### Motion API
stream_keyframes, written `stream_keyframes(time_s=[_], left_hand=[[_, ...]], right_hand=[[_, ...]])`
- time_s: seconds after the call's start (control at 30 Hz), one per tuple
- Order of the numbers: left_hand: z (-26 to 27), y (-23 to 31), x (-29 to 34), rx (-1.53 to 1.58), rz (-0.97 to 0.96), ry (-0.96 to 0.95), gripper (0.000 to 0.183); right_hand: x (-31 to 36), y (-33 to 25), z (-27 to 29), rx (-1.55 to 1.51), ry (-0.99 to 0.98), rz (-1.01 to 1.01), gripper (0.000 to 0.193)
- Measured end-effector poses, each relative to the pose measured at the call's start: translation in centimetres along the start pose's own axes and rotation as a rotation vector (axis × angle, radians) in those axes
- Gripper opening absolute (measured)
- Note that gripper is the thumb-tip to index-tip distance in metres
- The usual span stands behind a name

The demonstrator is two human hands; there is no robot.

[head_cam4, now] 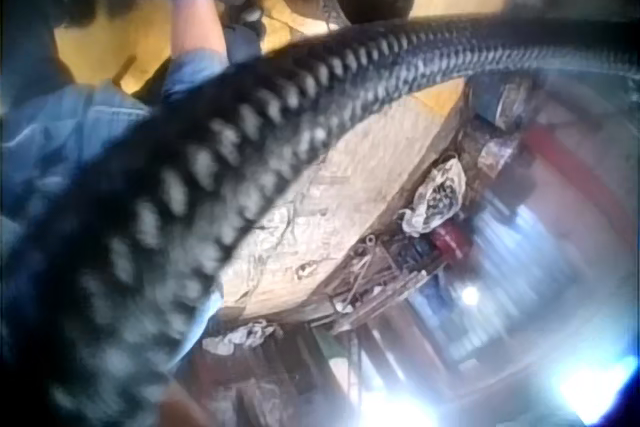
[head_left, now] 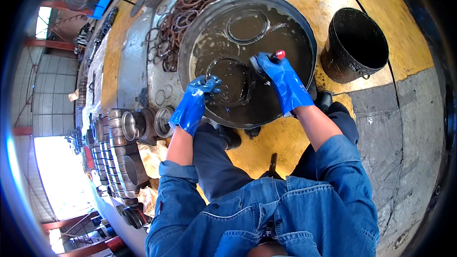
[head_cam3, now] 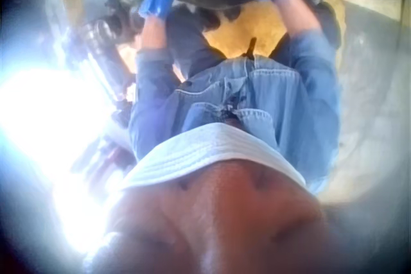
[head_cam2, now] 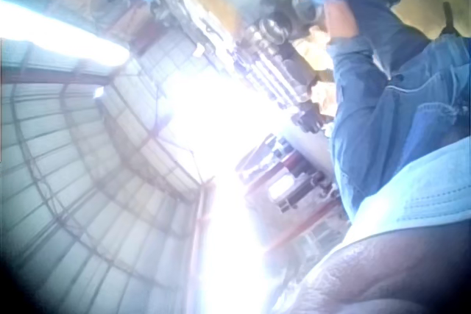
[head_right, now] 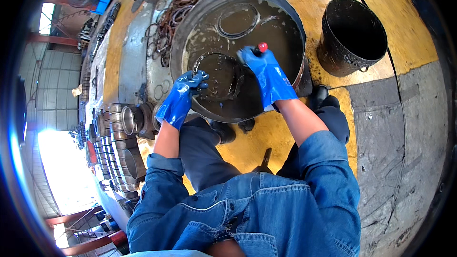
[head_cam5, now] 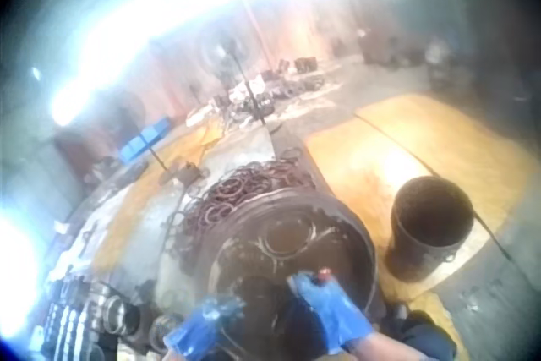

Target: The person cleans metal rings using a brush while holding them over a tub of liquid. They pick up a ring, dip it, scrub various parts of it with the brush, and then place it onto a pile of other cleaned rings on the table.

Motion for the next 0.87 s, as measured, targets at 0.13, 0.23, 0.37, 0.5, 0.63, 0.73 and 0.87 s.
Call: stream_keyframes(time_s=[0.13, 0.23, 0.37, 0.5, 0.63, 0.73, 0.87], left_hand=[[-3.0, -3.3, -2.9, 0.147, -0.015, -0.156, 0.030], [-1.4, -5.4, -5.0, 0.090, -0.167, -0.193, 0.028], [-1.7, -6.6, -4.9, 0.073, -0.080, -0.164, 0.029], [-4.3, -3.3, -4.0, 0.062, -0.023, -0.146, 0.030], [-3.3, -3.4, -3.7, -0.011, -0.008, -0.101, 0.032], [0.0, -7.3, -6.6, -0.077, -0.150, -0.182, 0.032], [-1.6, -6.2, -7.2, -0.164, -0.198, -0.185, 0.034]], right_hand=[[1.0, -3.0, -4.7, -0.195, -0.230, 0.194, 0.028], [0.7, -1.6, -8.5, 0.078, -0.311, 0.174, 0.025], [-1.3, -0.9, -6.9, 0.187, -0.176, 0.105, 0.018], [-4.4, 4.7, 2.0, 0.309, 0.271, 0.006, 0.028], [-4.5, 2.7, -2.4, 0.134, -0.069, 0.008, 0.028], [-1.2, -0.7, -8.8, 0.184, -0.284, 0.167, 0.027], [-3.0, 0.5, -7.4, 0.138, -0.242, 0.006, 0.031]])
Point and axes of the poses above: each hand's wrist, its own x-axis away from the middle knuckle, its own z-axis out of the back of the hand, y = z × x, the point moved 9 cm from there along -x, towards the middle knuckle, and after that the axes turned 10 degrees about -y, right-handed, at the moved point
